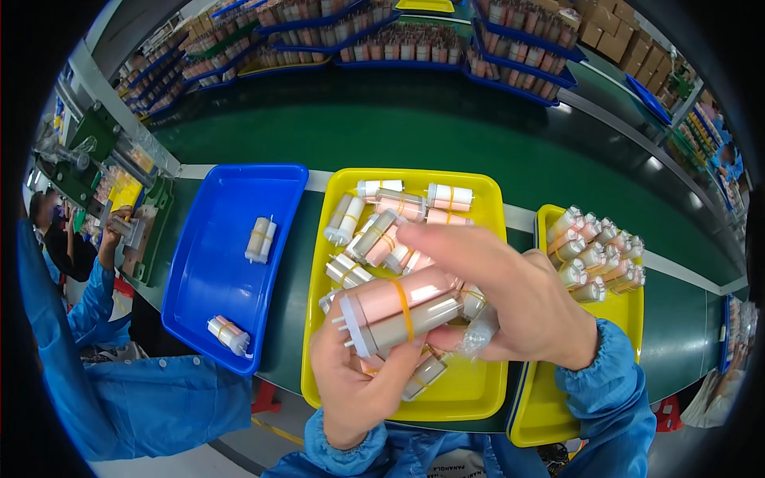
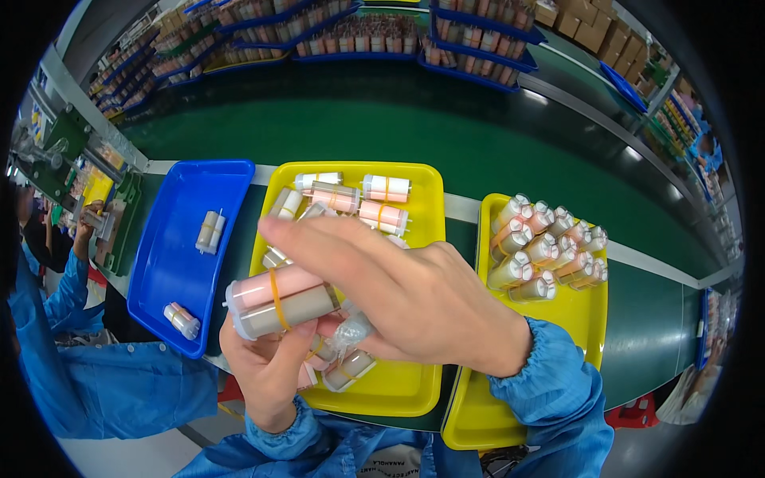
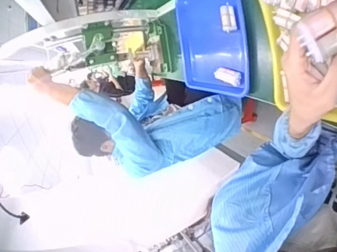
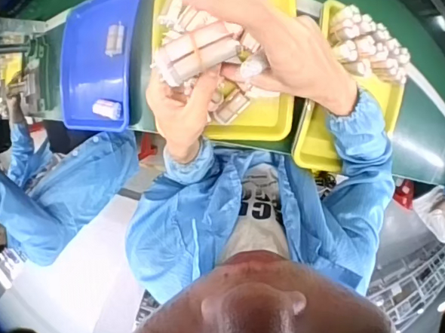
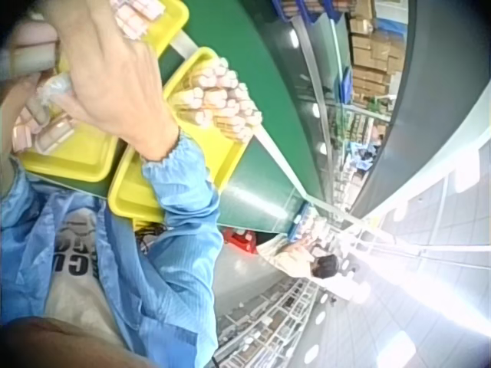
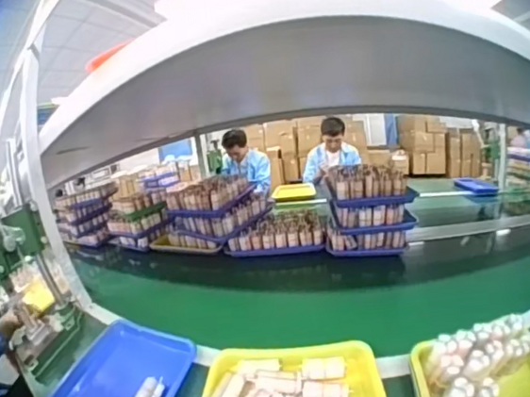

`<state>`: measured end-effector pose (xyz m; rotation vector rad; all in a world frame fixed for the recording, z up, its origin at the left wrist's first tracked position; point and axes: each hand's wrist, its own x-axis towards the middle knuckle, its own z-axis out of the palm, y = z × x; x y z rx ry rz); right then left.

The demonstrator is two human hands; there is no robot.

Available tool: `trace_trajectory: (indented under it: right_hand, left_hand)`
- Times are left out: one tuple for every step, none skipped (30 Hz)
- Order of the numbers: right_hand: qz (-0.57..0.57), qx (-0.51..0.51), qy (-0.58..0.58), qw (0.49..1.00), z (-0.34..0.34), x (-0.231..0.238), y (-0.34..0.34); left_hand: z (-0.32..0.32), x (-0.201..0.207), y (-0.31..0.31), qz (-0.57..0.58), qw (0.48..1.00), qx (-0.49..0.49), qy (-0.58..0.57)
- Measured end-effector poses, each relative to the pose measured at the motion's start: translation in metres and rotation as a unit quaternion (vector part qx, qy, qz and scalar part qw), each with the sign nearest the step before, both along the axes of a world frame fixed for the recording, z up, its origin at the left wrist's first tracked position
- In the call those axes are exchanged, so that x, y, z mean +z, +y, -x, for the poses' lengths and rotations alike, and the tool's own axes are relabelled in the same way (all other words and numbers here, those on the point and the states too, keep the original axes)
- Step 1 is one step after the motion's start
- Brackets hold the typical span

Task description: The person repeatedly picks up small cylindrical components from a yellow tray, secures them with rubber bands, and places them into a blue tray. The process is repetitive and involves handling multiple identical items one at a time.

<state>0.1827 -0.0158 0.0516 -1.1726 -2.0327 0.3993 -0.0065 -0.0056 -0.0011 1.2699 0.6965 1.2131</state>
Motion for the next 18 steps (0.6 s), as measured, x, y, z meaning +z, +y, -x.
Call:
trace_trajectory:
  right_hand:
    - [0.025, -0.002, -0.031, 0.999, -0.001, -0.001, 0.0]
    - [0.05, -0.004, -0.063, 0.997, -0.001, -0.001, -0.001]
    - [0.075, -0.006, -0.094, 0.993, 0.0, -0.002, 0.0]
    - [0.065, 0.0, -0.057, 0.996, -0.001, -0.005, 0.0]
    - [0.054, 0.006, -0.021, 0.998, -0.003, -0.011, 0.002]
    - [0.044, 0.012, 0.016, 0.999, -0.004, -0.014, 0.003]
    - [0.07, 0.014, 0.026, 0.997, -0.003, -0.01, 0.003]
    - [0.095, 0.014, 0.036, 0.995, -0.003, -0.003, 0.001]
    - [0.093, 0.008, 0.045, 0.995, -0.003, 0.001, 0.0]
    - [0.093, 0.002, 0.054, 0.994, -0.004, 0.006, -0.001]
    - [0.064, -0.011, 0.061, 0.996, -0.006, 0.008, 0.0]
    - [0.058, -0.023, 0.059, 0.996, -0.01, 0.015, -0.003]
    - [0.051, -0.036, 0.054, 0.997, -0.013, 0.023, -0.006]
    - [0.066, -0.05, 0.038, 0.996, -0.021, 0.039, -0.014]
    - [0.067, -0.061, 0.023, 0.996, -0.028, 0.048, -0.022]
    - [0.071, -0.075, -0.005, 0.995, -0.04, 0.054, -0.03]
    - [0.079, -0.089, -0.031, 0.992, -0.052, 0.061, -0.039]
    - [0.093, -0.109, -0.06, 0.988, -0.063, 0.066, -0.049]
  left_hand:
    - [0.0, 0.0, 0.001, -0.02, 1.0, 0.008, 0.019]
    - [0.0, 0.0, 0.002, -0.039, 0.998, 0.016, 0.038]
    - [0.0, 0.001, 0.004, -0.059, 0.996, 0.024, 0.057]
    - [-0.002, 0.002, 0.005, -0.071, 0.995, 0.028, 0.06]
    - [-0.003, 0.004, 0.005, -0.083, 0.994, 0.033, 0.063]
    - [-0.004, 0.005, 0.006, -0.095, 0.993, 0.037, 0.066]
    - [-0.004, 0.004, 0.006, -0.105, 0.992, 0.046, 0.058]
    - [-0.004, 0.002, 0.006, -0.115, 0.991, 0.054, 0.049]
    - [-0.005, 0.001, 0.006, -0.125, 0.989, 0.061, 0.04]
    - [-0.004, 0.001, 0.005, -0.119, 0.99, 0.067, 0.045]
    - [-0.001, 0.002, 0.004, -0.114, 0.99, 0.072, 0.049]
    - [0.001, 0.003, 0.005, -0.108, 0.99, 0.076, 0.054]
    - [0.004, 0.008, 0.007, -0.13, 0.987, 0.071, 0.062]
    - [0.003, 0.011, 0.007, -0.121, 0.987, 0.077, 0.066]
    - [0.002, 0.013, 0.005, -0.112, 0.988, 0.083, 0.07]
    - [0.003, 0.014, 0.005, -0.095, 0.986, 0.07, 0.114]
    - [0.001, 0.014, 0.007, -0.118, 0.978, 0.053, 0.164]
    - [-0.002, 0.013, 0.01, -0.143, 0.966, 0.036, 0.212]
